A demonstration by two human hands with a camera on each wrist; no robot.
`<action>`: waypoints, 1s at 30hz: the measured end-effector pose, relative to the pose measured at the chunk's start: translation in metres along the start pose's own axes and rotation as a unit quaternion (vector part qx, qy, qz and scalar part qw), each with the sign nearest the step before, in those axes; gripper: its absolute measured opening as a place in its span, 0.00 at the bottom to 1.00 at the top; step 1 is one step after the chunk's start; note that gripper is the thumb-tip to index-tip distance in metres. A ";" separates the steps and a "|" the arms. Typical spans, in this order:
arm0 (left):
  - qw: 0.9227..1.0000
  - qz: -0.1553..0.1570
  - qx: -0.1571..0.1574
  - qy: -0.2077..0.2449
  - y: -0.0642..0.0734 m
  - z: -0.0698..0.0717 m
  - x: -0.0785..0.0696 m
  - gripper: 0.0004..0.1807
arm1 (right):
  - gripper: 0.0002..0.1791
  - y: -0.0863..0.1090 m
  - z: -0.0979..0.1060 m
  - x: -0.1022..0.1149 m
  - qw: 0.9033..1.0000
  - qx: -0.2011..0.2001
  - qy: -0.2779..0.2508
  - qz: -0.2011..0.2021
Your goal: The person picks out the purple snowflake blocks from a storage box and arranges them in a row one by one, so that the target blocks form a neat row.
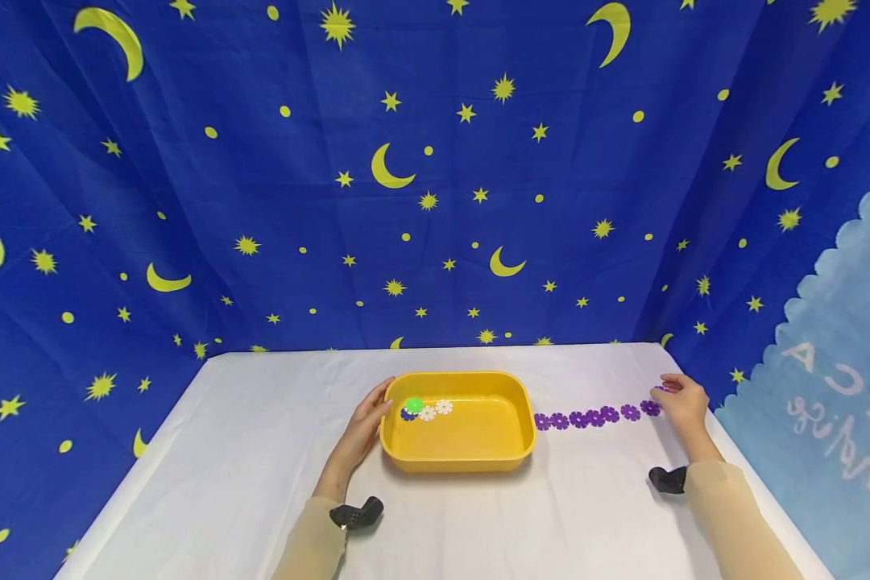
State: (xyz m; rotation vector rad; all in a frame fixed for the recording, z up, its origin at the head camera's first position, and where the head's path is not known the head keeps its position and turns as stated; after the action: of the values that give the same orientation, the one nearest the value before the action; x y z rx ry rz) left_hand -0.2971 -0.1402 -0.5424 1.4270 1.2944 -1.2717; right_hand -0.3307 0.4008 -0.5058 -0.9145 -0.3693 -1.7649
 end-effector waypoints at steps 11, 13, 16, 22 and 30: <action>1.000 0.006 0.001 0.006 0.005 -0.001 0.001 0.30 | 0.21 0.011 0.000 -0.016 0.999 0.014 -0.008 -0.042; 1.000 0.007 -0.002 0.005 0.004 -0.001 0.002 0.30 | 0.20 0.011 0.000 -0.017 0.999 0.017 -0.005 -0.031; 1.000 0.004 0.000 -0.001 0.003 -0.001 0.003 0.30 | 0.20 0.011 0.001 -0.018 0.999 0.023 0.008 -0.023; 1.000 0.007 0.001 0.002 0.004 -0.001 0.003 0.31 | 0.20 0.012 -0.003 -0.018 0.998 0.028 0.039 -0.031; 1.000 0.004 -0.002 0.003 0.003 -0.003 0.003 0.30 | 0.20 0.014 -0.006 -0.018 0.999 0.011 0.038 0.001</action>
State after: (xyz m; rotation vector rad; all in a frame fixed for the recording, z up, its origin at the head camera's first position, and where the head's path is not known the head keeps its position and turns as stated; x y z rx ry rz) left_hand -0.2942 -0.1374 -0.5455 1.4322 1.2946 -1.2595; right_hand -0.3183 0.4032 -0.5252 -0.8289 -0.3381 -1.7858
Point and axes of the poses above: each hand's wrist, its own y-axis away from the middle knuckle, its own z-axis out of the back of the hand, x = y × z, the point moved 1 cm from there along -y, towards the middle knuckle, and after that the axes turned 2 degrees about -z, right-handed, at the moved point
